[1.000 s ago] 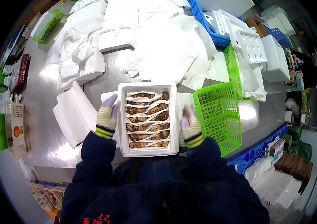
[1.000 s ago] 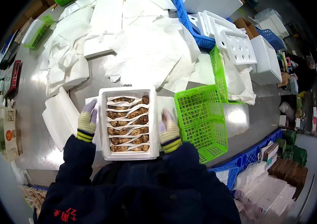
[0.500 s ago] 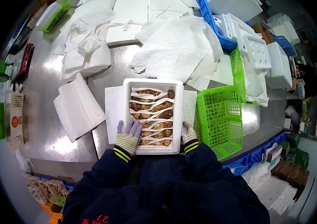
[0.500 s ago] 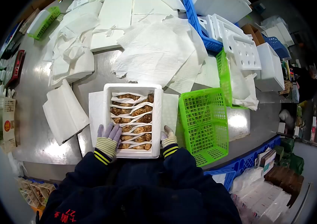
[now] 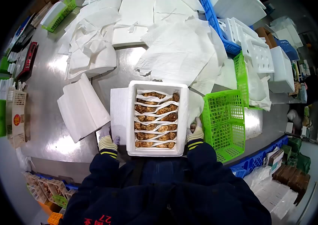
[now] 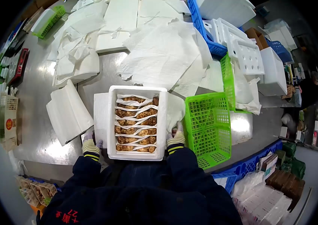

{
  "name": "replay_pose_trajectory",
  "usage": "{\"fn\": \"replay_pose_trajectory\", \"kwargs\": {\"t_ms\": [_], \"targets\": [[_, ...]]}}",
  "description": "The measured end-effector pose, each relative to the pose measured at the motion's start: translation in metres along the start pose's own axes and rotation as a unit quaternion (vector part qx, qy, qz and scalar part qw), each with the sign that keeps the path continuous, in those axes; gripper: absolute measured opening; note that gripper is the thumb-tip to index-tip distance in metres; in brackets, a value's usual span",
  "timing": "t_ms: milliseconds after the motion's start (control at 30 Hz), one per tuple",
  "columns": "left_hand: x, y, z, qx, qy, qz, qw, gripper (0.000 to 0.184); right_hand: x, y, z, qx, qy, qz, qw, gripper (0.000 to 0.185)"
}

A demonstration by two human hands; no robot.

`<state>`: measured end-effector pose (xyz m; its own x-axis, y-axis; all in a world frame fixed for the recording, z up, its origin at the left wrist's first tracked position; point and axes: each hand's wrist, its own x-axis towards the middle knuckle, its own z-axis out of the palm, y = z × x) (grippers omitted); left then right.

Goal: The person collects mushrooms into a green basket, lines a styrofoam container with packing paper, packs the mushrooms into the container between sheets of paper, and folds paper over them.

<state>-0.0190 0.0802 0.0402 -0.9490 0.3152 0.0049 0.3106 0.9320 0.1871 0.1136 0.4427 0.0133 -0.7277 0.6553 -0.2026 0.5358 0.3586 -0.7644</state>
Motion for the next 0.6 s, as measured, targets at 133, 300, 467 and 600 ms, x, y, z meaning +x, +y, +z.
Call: {"fn": "replay_pose_trajectory", "kwargs": {"t_ms": [133,300,467,600], "targets": [[0.008,0.005,0.014,-0.123,-0.204,-0.152,0.959,0.029,-0.015,-0.086,-0.039,0.239,-0.028,0.071,0.968,0.062],[-0.001,-0.021,0.039,-0.314,-0.139,-0.125,0.931,0.013,-0.042,-0.171,-0.004,0.223,-0.204,-0.126,0.945,0.060],[0.007,0.002,-0.031,-0.516,-0.057,-0.130,0.845,0.011,-0.055,-0.225,0.022,0.144,-0.326,-0.385,0.851,0.045],[0.003,0.010,-0.070,-0.593,0.013,-0.121,0.796,0.011,-0.015,-0.212,0.033,-0.046,-0.095,-0.505,0.857,0.041]]}}
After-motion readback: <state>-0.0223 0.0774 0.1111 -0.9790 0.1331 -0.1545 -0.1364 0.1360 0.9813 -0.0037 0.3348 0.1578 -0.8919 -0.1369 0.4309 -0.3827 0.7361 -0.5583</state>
